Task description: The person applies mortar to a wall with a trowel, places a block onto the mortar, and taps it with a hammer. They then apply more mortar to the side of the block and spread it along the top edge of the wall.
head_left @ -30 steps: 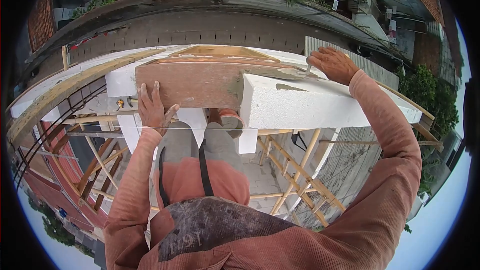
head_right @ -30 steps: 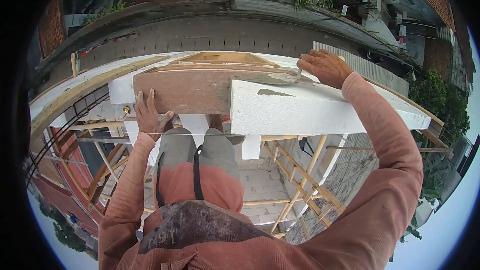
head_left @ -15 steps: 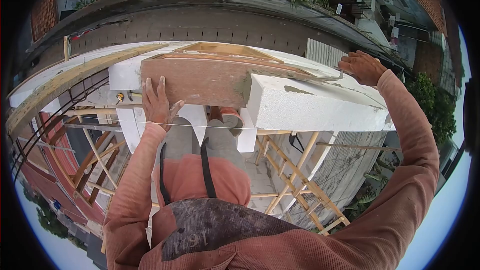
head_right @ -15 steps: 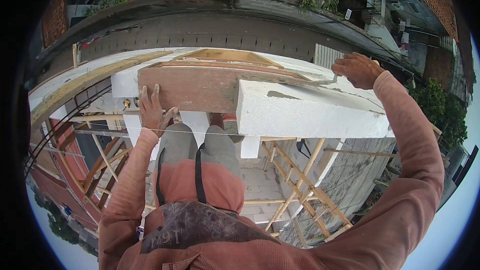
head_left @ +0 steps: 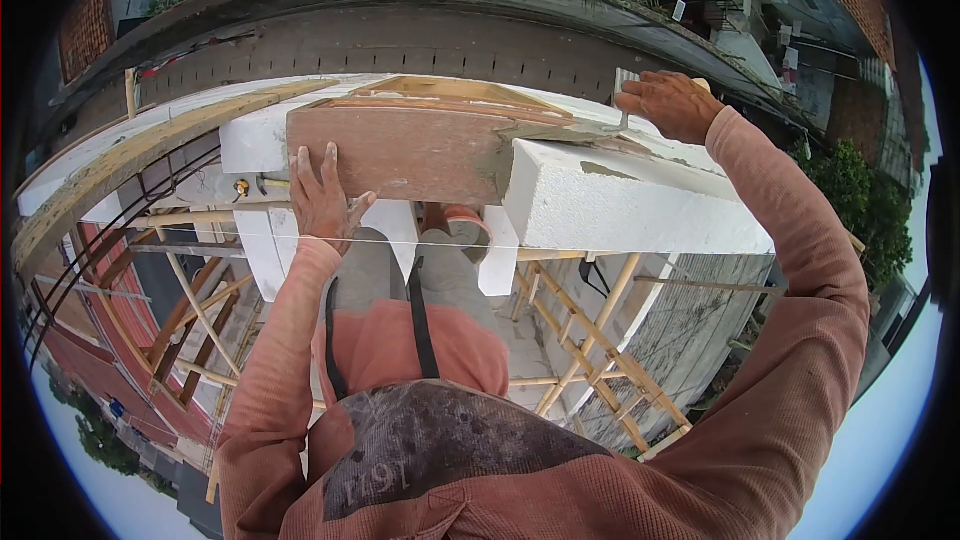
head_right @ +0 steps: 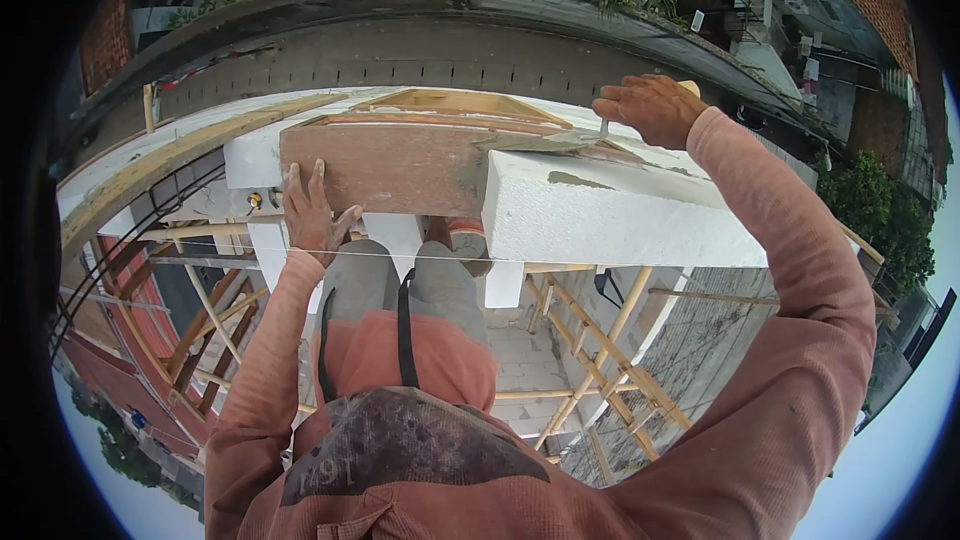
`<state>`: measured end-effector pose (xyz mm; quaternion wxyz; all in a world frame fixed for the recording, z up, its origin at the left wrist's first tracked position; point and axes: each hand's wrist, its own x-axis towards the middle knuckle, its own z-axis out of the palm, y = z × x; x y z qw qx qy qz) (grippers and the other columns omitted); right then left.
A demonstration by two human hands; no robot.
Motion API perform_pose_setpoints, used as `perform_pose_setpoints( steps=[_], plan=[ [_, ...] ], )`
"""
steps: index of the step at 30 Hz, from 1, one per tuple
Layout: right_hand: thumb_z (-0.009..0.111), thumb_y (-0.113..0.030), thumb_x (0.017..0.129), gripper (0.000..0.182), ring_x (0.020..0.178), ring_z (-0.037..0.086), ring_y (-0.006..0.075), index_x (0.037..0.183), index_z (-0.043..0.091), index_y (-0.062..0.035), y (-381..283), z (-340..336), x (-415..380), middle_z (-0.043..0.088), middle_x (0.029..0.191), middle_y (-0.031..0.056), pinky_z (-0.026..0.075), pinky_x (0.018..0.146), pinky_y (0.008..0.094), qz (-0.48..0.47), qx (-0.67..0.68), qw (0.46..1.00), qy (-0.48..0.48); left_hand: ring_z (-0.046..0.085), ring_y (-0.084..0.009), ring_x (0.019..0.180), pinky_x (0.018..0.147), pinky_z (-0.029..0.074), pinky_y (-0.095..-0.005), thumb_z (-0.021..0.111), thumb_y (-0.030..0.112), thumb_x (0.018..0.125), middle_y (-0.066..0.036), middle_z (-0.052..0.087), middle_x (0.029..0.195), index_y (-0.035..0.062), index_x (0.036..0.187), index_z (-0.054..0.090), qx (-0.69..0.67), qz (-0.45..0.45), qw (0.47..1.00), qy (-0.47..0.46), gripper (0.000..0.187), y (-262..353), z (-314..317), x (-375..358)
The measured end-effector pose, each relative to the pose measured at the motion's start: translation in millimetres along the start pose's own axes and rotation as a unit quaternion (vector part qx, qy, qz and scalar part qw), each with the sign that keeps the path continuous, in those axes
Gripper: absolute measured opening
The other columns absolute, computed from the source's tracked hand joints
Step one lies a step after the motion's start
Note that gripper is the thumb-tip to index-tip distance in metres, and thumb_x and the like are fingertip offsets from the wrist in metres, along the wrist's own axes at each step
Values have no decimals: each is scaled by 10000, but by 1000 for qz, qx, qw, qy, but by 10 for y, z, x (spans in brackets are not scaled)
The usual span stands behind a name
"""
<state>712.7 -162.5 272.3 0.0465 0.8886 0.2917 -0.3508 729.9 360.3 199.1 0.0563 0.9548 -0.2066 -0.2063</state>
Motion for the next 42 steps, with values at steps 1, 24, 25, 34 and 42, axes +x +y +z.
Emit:
perform_pose_setpoints(
  steps=[1, 24, 25, 34, 42],
  plan=[
    [578, 60, 879, 272, 1038, 625, 291, 1076, 532, -121, 24, 37, -110, 598, 1057, 74, 559, 888, 391, 6, -5, 1000, -28, 181, -506, 1440, 1182, 212, -577, 786, 459, 817, -295, 180, 1542, 111, 1558, 241, -2, -1, 1000, 2, 983, 1, 6, 4],
    [663, -52, 858, 314, 1274, 479, 230, 1123, 596, -207, 665, 136, -1767, 565, 1209, 23, 394, 1101, 370, 146, -119, 965, -180, 168, -534, 1438, 1189, 220, -585, 771, 544, 795, -303, 165, 1541, 125, 1553, 235, 9, -2, 1000, 9, 1018, -59, 141, 7],
    [667, -59, 859, 311, 1280, 475, 226, 1121, 600, -211, 640, 109, -1866, 556, 1224, 26, 388, 1109, 364, 174, -133, 960, -175, 170, -538, 1435, 1190, 218, -585, 777, 541, 790, -309, 168, 1538, 123, 1551, 237, 17, 4, 1000, 14, 1022, -76, 154, 26],
    [626, -43, 894, 450, 1118, 557, 301, 1321, 558, -169, -568, -468, -2923, 487, 1218, 80, 480, 938, 418, 491, -25, 840, 230, 164, -550, 1445, 1191, 205, -581, 737, 546, 827, -349, 142, 1560, 106, 1556, 229, 20, -3, 999, -37, 991, -27, 73, 56],
    [712, -222, 910, 474, 904, 598, 159, 1322, 579, -31, -3162, -740, -2365, 647, 1051, 93, 499, 814, 315, 646, 330, 474, 498, 196, -562, 1439, 1167, 253, -586, 591, 515, 935, -366, 142, 1568, 97, 1586, 192, 133, 94, 984, -70, 870, -166, -73, -53]
  ],
)
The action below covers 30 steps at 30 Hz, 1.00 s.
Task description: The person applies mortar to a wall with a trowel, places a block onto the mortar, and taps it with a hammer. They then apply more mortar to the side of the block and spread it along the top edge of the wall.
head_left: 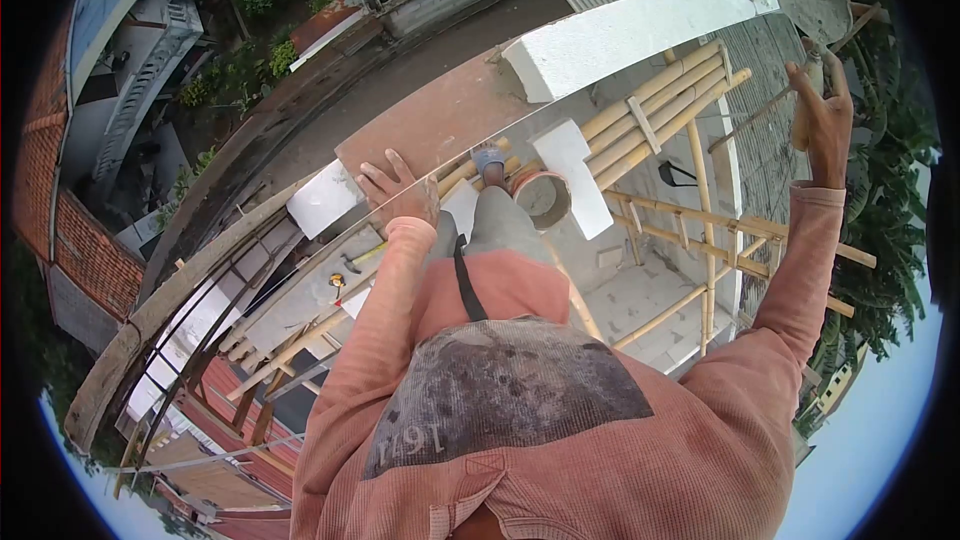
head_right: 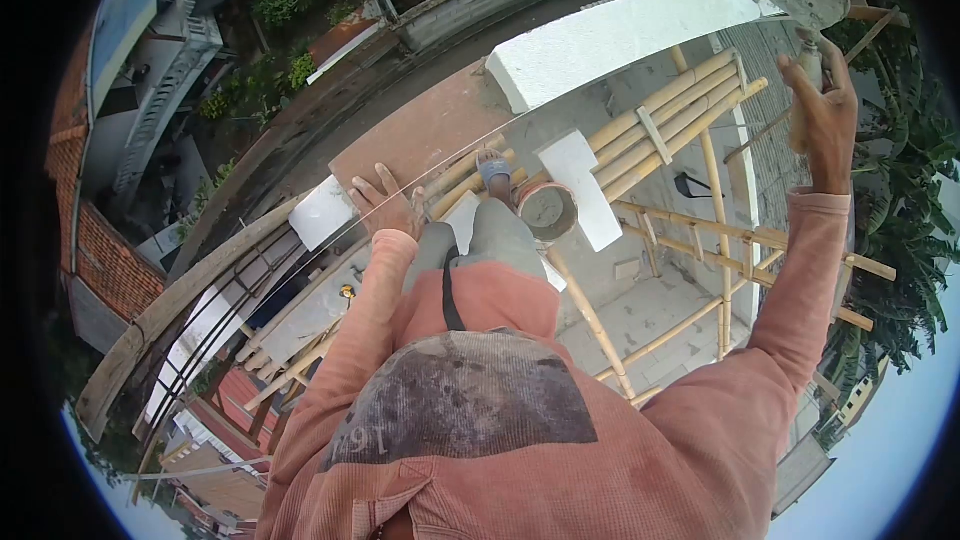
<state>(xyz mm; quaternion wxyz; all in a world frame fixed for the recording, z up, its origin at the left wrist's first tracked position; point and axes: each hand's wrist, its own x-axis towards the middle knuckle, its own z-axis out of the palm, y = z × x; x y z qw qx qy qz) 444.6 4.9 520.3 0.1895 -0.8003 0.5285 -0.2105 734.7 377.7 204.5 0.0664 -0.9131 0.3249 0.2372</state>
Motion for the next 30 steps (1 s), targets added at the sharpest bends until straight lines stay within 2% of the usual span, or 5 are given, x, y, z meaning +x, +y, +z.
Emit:
perform_pose_setpoints(
  steps=[5, 7, 15, 18, 30],
  plan=[
    [695, -229, 940, 363, 744, 631, 122, 1197, 612, 15, 97, 379, -2202, 667, 1017, 87, 519, 643, 235, 258, 335, 900, 108, 256, -538, 1430, 1157, 282, -574, 634, 356, 905, -355, 183, 1572, 140, 1586, 226, 69, 108, 992, 17, 823, -356, 1, -55],
    [684, -282, 955, 357, 661, 606, 105, 1175, 607, -12, 118, 648, -2970, 672, 950, 78, 501, 535, 212, 371, 383, 834, 142, 301, -543, 1408, 1144, 303, -568, 690, 370, 868, -368, 203, 1562, 165, 1583, 231, 93, 137, 982, 89, 874, -434, 266, -11],
    [740, -337, 913, 430, 558, 558, 123, 1158, 580, -22, -252, 1686, -5716, 653, 903, 108, 492, 463, 222, 654, 380, 639, 136, 246, -538, 1445, 1191, 227, -554, 553, 255, 949, -371, 149, 1585, 147, 1602, 184, 99, 157, 982, -16, 758, -396, -126, -88],
    [725, -340, 921, 376, 564, 555, 132, 1142, 611, -58, -532, 1944, -6238, 682, 990, 98, 486, 468, 264, 723, 444, 496, 185, 245, -532, 1448, 1191, 229, -552, 605, 308, 934, -376, 148, 1584, 152, 1607, 154, 118, 155, 981, 2, 825, -429, 19, -17],
    [664, -413, 937, 411, 518, 530, 124, 1148, 611, -64, -503, 2041, -6132, 567, 779, 31, 443, 442, 276, 724, 367, 583, 38, 219, -486, 1473, 1183, 252, -533, 702, 422, 881, -346, 122, 1605, 227, 1617, 57, 156, 157, 975, 10, 998, -559, 124, -9]
  ],
)
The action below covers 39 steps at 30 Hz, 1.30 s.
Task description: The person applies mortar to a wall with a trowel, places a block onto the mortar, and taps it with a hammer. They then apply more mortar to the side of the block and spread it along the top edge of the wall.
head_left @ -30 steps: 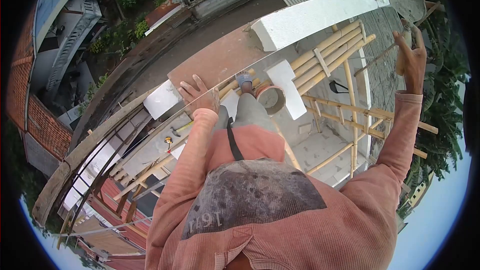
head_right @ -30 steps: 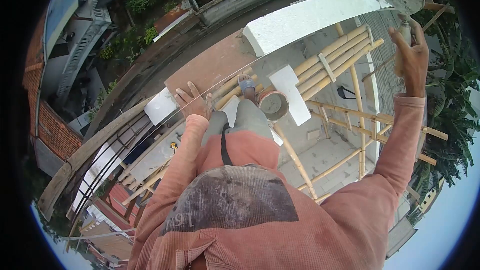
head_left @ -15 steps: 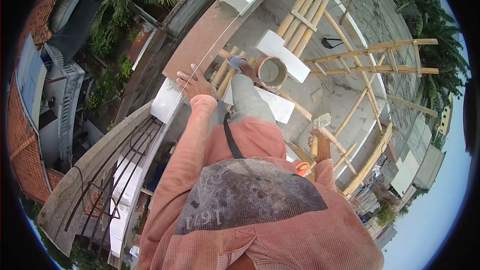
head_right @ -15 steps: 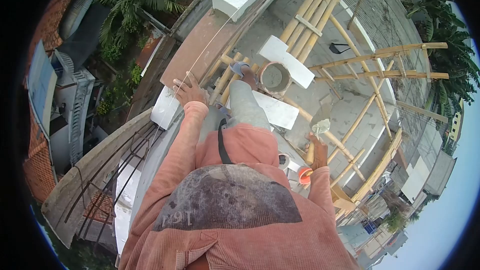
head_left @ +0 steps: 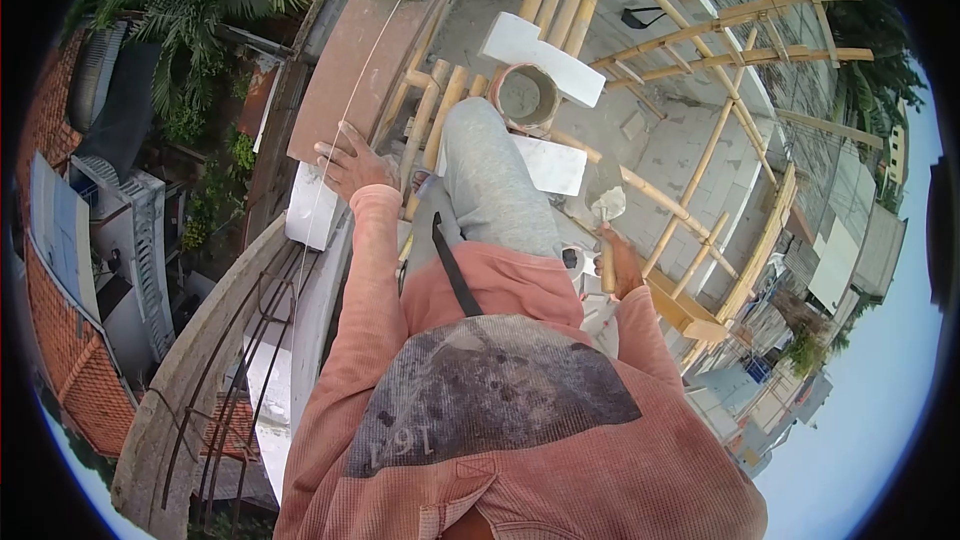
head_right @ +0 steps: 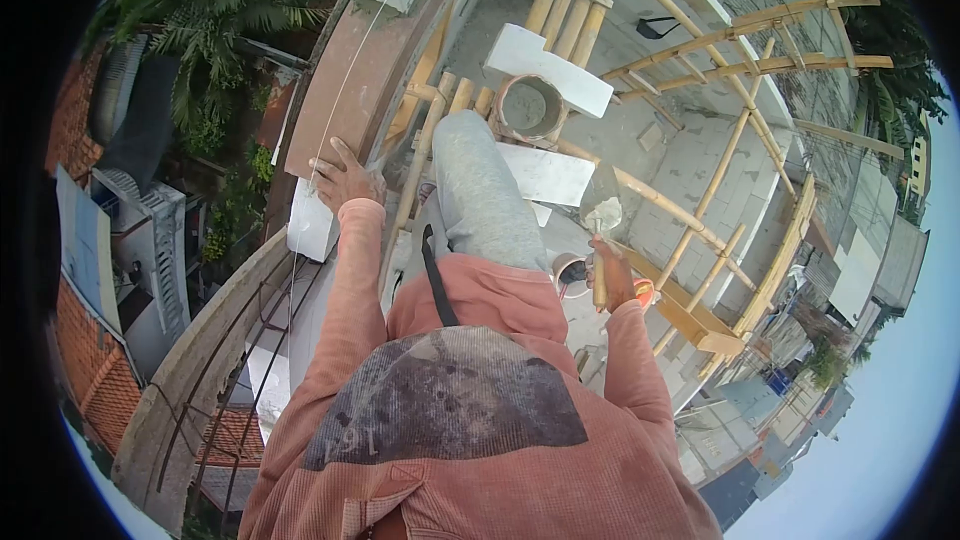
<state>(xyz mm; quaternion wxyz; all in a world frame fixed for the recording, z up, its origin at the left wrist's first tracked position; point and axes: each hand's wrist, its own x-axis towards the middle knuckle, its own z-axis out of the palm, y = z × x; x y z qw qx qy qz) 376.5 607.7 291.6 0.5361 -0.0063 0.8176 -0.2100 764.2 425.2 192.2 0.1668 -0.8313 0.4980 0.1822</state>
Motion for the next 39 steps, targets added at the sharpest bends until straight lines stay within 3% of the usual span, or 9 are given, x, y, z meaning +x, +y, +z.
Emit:
perform_pose_setpoints(
  steps=[9, 12, 20, 24, 29, 31, 33, 35, 39],
  plan=[
    [622, -360, 980, 300, 503, 512, 102, 1079, 595, -78, -648, 381, 816, 562, 749, 26, 410, 436, 276, -162, -175, 969, -65, 254, -532, 1436, 1178, 280, -538, 695, 353, 875, -369, 134, 1583, 189, 1614, 50, 40, 19, 999, 9, 995, 54, 11, 0],
    [620, -351, 983, 293, 502, 511, 102, 1065, 593, -72, -621, 537, 1324, 549, 723, 22, 410, 436, 280, -157, -70, 984, -42, 291, -540, 1409, 1173, 291, -535, 702, 338, 865, -382, 162, 1566, 175, 1614, 62, 56, 34, 997, 33, 999, 0, 87, -8],
    [633, -490, 919, 544, 824, 717, 326, 1255, 583, -65, -383, 486, 3259, 711, 1066, 182, 554, 814, 419, -127, -409, 903, 25, 333, -515, 1383, 1173, 279, -502, 630, 358, 906, -392, 258, 1519, 91, 1595, 187, 71, 59, 993, 78, 861, -45, 110, 29],
    [656, -355, 955, 355, 546, 564, 154, 1127, 572, -55, -455, 750, 3449, 580, 761, 56, 482, 470, 315, -33, -46, 998, 8, 349, -438, 1400, 1165, 284, -499, 582, 271, 985, -297, 354, 1510, -8, 1485, 381, -155, 154, 958, 185, 607, 593, 225, -281],
    [645, -359, 956, 364, 541, 554, 157, 1106, 586, -33, -114, 1082, 4097, 597, 782, 64, 480, 463, 310, 14, -71, 997, 41, 436, -385, 1363, 1151, 336, -458, 563, 243, 1011, -238, 470, 1448, -23, 1415, 462, -280, 209, 937, -24, 495, 1558, 1736, -558],
    [632, -449, 930, 497, 715, 713, 284, 1141, 650, 0, -118, 1053, 4477, 714, 912, 162, 571, 674, 407, 8, -220, 975, 3, 457, -385, 1350, 1140, 360, -447, 586, 256, 999, -241, 472, 1445, -28, 1439, 428, -337, 173, 914, -143, 546, 1703, 2347, -451],
    [559, -481, 941, 552, 1202, 605, 426, 1320, 582, -81, -113, 1061, 4974, 672, 1219, 238, 479, 1011, 520, -63, -434, 898, 19, 480, -368, 1336, 1122, 390, -424, 607, 277, 987, -241, 473, 1447, -28, 1475, 363, -406, 104, 867, -270, 625, 1826, 3147, -244],
    [543, -420, 957, 478, 1177, 626, 412, 1359, 558, -162, -365, 1128, 5163, 618, 1333, 185, 487, 1008, 510, -126, -587, 798, 46, 495, -344, 1329, 1115, 397, -396, 614, 282, 981, -239, 466, 1457, -14, 1507, 299, -423, 91, 836, -338, 682, 2073, 3753, 118],
    [541, -295, 943, 320, 1081, 678, 404, 1126, 678, -71, -506, 1454, 5557, 685, 1200, 179, 541, 925, 492, -206, -618, 754, 79, 463, -347, 1357, 1138, 361, -376, 602, 289, 985, -266, 416, 1487, 4, 1529, 266, -457, 28, 805, -377, 700, 2347, 4364, 467]
  ],
)
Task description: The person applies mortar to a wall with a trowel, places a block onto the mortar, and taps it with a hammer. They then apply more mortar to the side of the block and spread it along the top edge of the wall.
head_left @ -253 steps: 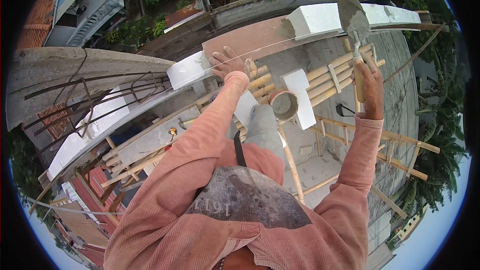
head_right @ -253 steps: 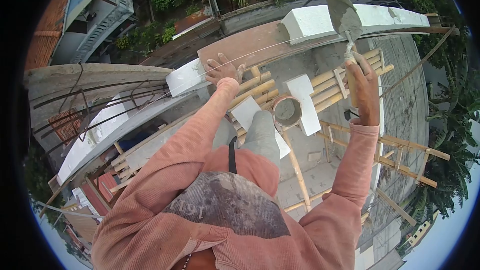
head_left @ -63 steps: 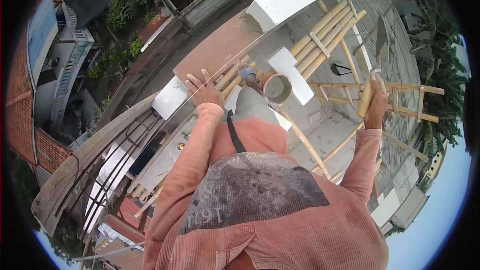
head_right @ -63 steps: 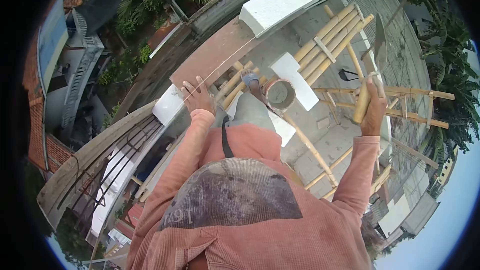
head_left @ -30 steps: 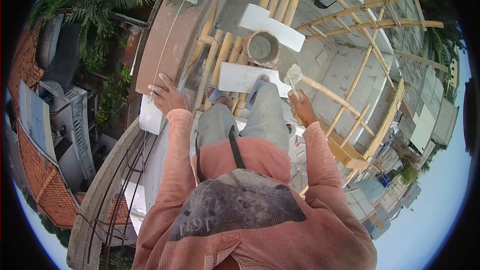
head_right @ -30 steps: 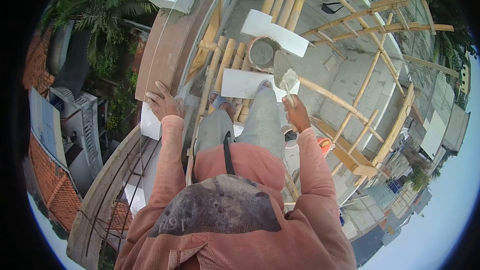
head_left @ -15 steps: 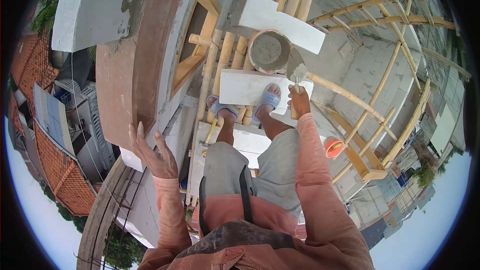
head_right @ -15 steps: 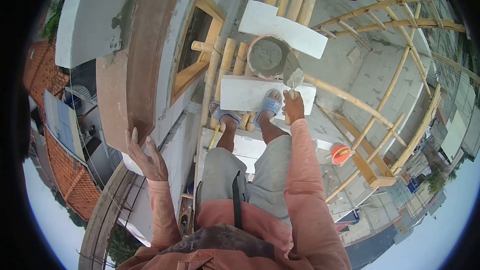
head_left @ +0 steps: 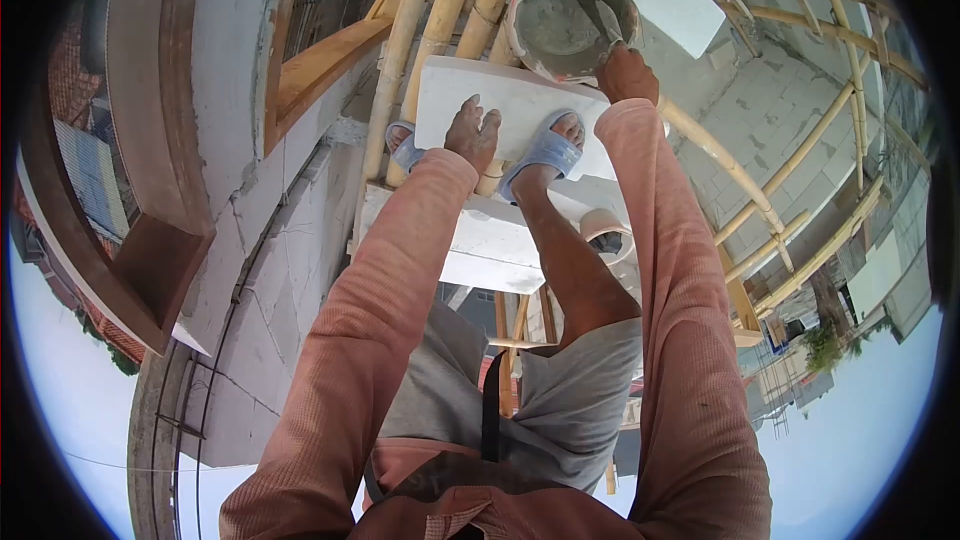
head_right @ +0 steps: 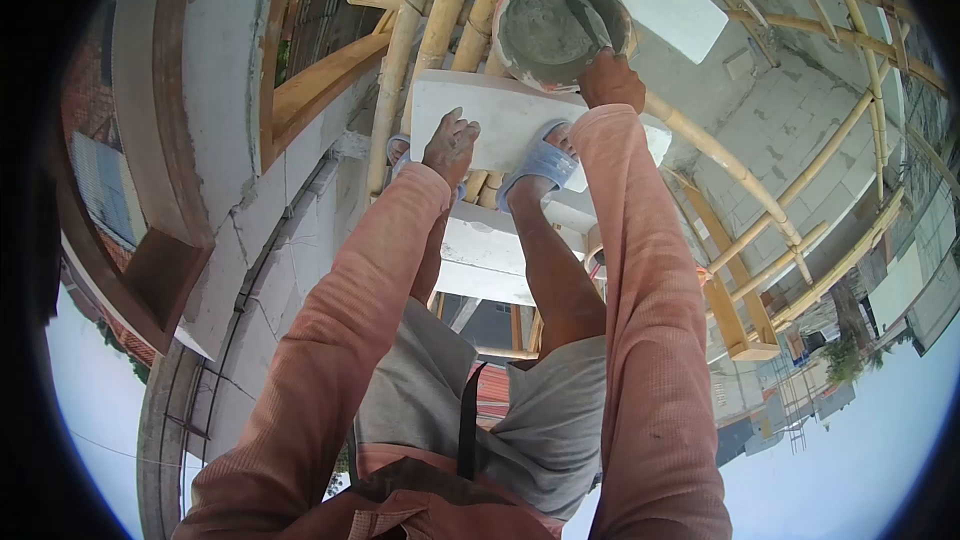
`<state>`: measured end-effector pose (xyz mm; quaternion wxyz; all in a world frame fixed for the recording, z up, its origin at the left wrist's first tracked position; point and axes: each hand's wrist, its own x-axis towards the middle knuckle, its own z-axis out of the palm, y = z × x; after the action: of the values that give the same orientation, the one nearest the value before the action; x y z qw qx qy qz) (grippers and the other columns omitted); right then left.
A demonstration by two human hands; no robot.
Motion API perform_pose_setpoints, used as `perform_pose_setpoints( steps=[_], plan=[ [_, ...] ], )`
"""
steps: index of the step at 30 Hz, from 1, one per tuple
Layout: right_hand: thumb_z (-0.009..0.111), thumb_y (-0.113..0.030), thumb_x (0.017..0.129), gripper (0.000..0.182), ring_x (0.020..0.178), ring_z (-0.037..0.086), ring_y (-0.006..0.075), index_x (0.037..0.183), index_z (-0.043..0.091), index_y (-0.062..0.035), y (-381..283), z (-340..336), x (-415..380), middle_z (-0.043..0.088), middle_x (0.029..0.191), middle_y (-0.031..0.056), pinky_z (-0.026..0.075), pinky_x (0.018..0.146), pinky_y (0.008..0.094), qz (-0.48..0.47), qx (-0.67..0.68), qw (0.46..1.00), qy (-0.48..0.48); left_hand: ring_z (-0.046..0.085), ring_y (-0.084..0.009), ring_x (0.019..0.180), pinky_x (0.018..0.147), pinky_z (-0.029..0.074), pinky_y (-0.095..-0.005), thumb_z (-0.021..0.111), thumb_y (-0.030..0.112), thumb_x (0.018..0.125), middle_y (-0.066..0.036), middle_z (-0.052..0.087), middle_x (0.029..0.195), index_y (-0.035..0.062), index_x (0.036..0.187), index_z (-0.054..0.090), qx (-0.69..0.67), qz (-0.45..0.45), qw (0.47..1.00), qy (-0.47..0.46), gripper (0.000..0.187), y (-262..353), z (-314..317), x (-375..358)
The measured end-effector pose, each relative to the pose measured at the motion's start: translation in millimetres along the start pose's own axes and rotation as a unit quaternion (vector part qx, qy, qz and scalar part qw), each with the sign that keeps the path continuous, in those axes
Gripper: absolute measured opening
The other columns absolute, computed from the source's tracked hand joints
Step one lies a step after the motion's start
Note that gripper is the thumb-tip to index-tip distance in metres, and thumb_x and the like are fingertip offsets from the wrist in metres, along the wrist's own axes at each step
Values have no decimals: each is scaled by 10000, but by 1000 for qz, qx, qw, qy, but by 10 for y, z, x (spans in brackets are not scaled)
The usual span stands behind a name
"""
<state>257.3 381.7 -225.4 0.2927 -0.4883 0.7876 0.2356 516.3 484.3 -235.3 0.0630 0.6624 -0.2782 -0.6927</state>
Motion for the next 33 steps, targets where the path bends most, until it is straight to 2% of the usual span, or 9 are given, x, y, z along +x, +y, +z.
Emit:
perform_pose_setpoints(
  steps=[2, 4, 9, 11, 16, 19, 22, 25, 33],
  plan=[
    [540, -301, 945, 332, 1071, 680, 412, 1138, 686, -74, -92, 241, 36, 691, 1185, 191, 540, 930, 499, -60, -19, 998, -17, 427, -363, 1381, 1149, 340, -382, 583, 315, 994, -273, 384, 1510, 4, 1530, 267, -109, -12, 993, -30, 696, -208, 30, -268],
    [542, -328, 948, 359, 1086, 672, 415, 1166, 683, -80, -260, 284, -53, 685, 1195, 199, 532, 948, 505, -128, -47, 988, -66, 389, -381, 1405, 1162, 318, -398, 556, 356, 1003, -278, 364, 1524, 6, 1527, 283, -26, 18, 999, -33, 687, -567, -13, -702],
    [544, -437, 947, 462, 1124, 650, 416, 1251, 631, -99, 145, 62, -45, 653, 1255, 191, 519, 962, 510, -70, 9, 997, -22, 411, -418, 1375, 1150, 316, -530, 569, 480, 961, -239, 415, 1499, 29, 1545, 267, 388, -38, 921, -2, 797, -481, -679, -2426],
    [549, -434, 946, 475, 1124, 649, 416, 1268, 613, -91, 240, 208, 130, 651, 1258, 186, 519, 961, 507, -34, 17, 999, -34, 334, -495, 1414, 1172, 278, -524, 607, 605, 904, -337, 269, 1552, 26, 1578, 166, 386, -186, 902, -55, 991, -276, -841, -2885],
    [576, -467, 919, 476, 914, 679, 477, 1047, 706, -27, -249, 680, 128, 703, 975, 264, 537, 870, 510, -76, 92, 993, 2, 283, -589, 1402, 1126, 332, -584, 637, 716, 815, -366, 72, 1590, 92, 1605, 78, 460, -190, 865, -72, 1152, -314, -692, -3327],
    [639, -507, 882, 524, 914, 717, 400, 1110, 715, -42, -148, 764, 244, 714, 936, 250, 561, 820, 474, -77, 163, 981, -72, 305, -604, 1383, 1108, 359, -592, 639, 728, 805, -358, 36, 1601, 132, 1613, 64, 467, -210, 857, -64, 1156, -352, -601, -3306],
    [680, -533, 879, 534, 647, 674, 246, 1080, 733, -41, 161, 456, 25, 662, 734, 134, 534, 617, 380, -6, 317, 935, -159, 331, -607, 1367, 1106, 366, -594, 637, 722, 810, -339, 35, 1611, 159, 1616, 69, 457, -207, 863, -57, 1135, -444, -628, -3304],
    [722, -528, 873, 519, 535, 511, 118, 1070, 736, -48, 528, 525, -118, 570, 674, 21, 426, 503, 309, -11, 421, 892, -165, 341, -562, 1383, 1084, 386, -602, 601, 721, 835, -305, 63, 1625, 193, 1615, 104, 446, -202, 871, -41, 1066, -432, -692, -3303],
    [728, -464, 903, 420, 555, 451, 70, 873, 672, -48, 742, 412, -509, 525, 655, -18, 353, 501, 252, -68, 453, 883, -104, 273, -575, 1418, 1146, 347, -550, 562, 708, 871, -294, 49, 1630, 149, 1614, 65, 430, -220, 873, -71, 1055, -243, -731, -3259]
  ],
)
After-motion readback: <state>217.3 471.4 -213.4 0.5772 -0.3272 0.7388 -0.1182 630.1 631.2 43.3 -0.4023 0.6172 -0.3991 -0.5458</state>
